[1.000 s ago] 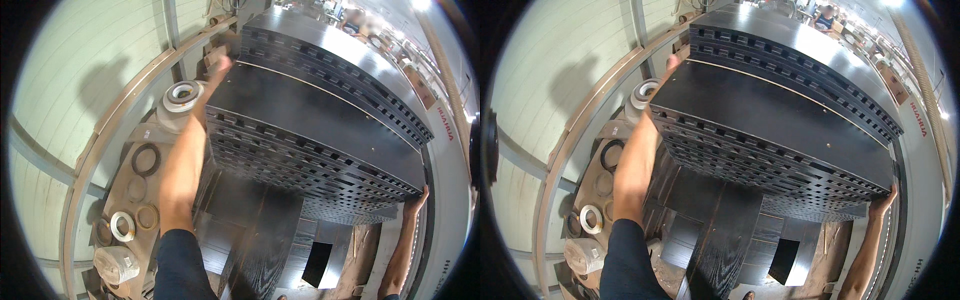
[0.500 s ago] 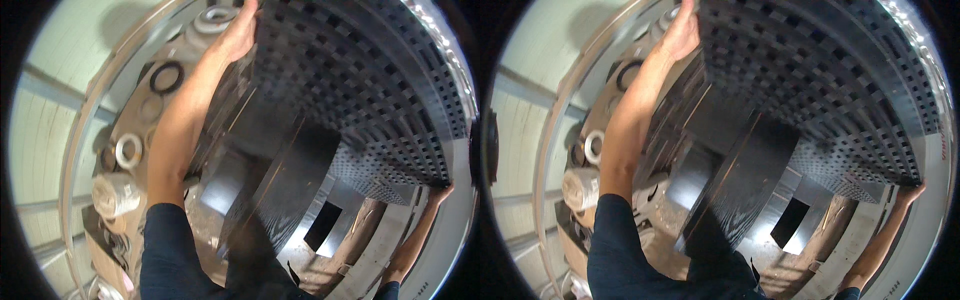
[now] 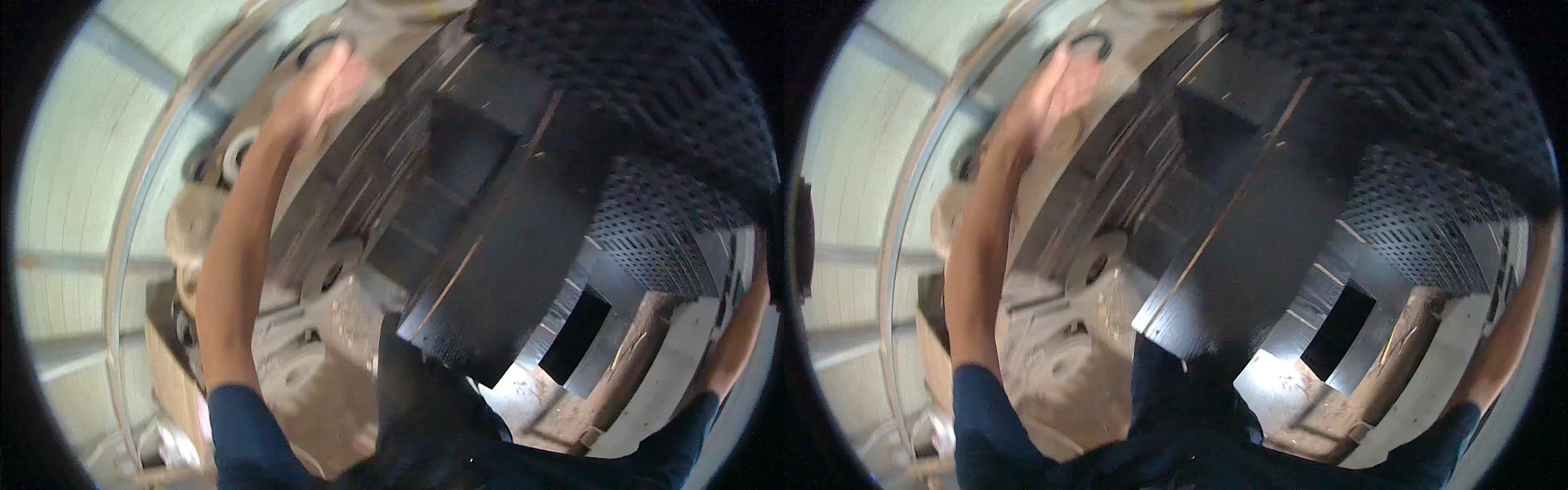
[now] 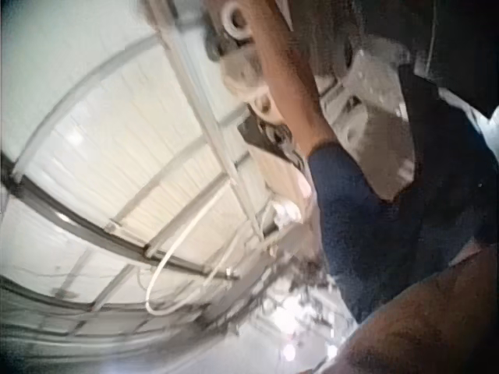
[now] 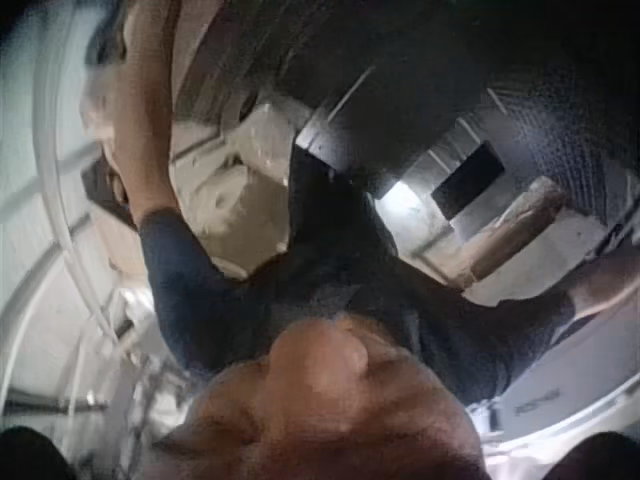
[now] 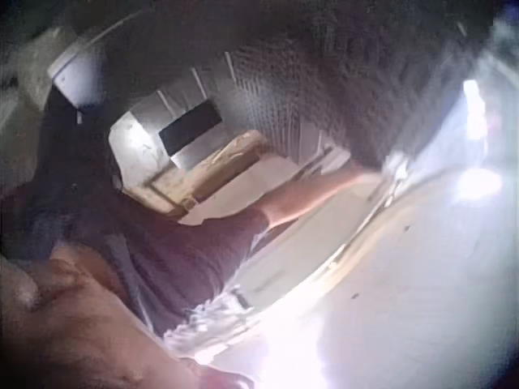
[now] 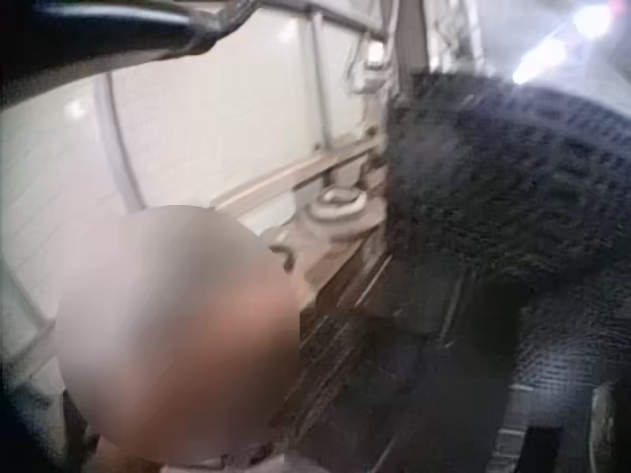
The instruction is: The person picks up black rectangular panels from a roller conveyor, turns them over, and stacks them on a growing pile. The person repeats this process for several panels, handling each one individually.
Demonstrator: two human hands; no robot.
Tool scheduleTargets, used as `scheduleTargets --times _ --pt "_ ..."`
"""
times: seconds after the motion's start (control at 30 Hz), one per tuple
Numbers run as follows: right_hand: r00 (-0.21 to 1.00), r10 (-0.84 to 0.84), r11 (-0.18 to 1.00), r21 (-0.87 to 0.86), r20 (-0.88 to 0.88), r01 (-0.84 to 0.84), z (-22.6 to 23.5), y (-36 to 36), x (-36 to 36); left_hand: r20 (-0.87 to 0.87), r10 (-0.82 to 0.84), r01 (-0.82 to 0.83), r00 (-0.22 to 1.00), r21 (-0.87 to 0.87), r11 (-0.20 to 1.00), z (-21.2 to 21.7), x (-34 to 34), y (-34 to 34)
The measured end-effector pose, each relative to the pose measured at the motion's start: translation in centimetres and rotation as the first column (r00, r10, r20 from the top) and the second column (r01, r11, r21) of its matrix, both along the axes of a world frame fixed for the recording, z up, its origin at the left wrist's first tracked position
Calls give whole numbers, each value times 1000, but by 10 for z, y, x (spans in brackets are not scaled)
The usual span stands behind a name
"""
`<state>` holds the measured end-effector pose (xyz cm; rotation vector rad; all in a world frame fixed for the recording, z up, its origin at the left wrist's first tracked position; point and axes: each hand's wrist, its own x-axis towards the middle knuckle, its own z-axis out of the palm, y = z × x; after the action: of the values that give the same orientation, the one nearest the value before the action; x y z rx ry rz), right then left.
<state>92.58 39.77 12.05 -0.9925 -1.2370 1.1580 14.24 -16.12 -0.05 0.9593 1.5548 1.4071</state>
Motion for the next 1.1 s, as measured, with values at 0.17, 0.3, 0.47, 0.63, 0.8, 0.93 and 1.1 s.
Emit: scheduleTargets --times 0.17,0.3,0.47,0.63,0.8,0.93,1.1 --pt "953 -180 964 147 -243 220 4 -13 -8 136 96 -96 986 -4 995 16 25 -15" --pt "850 -490 870 -54 -195 489 21 -96 -75 -76 19 -9 997 129 992 87 37 42" --pt "879 -477 877 -82 -24 474 27 -123 -86 -93 11 4 996 167 986 135 15 174" --pt "928 -370 925 -106 -44 364 28 -122 -69 -21 -15 20 1000 258 966 155 24 254" --pt "877 -472 878 -44 88 477 27 -127 -76 28 71 -75 997 241 968 153 21 274" --pt "869 -489 870 -32 75 492 33 -122 -53 98 71 -94 993 244 965 159 32 278" --pt "918 -395 918 -32 24 396 33 -142 -87 41 11 -19 999 204 979 162 25 273"
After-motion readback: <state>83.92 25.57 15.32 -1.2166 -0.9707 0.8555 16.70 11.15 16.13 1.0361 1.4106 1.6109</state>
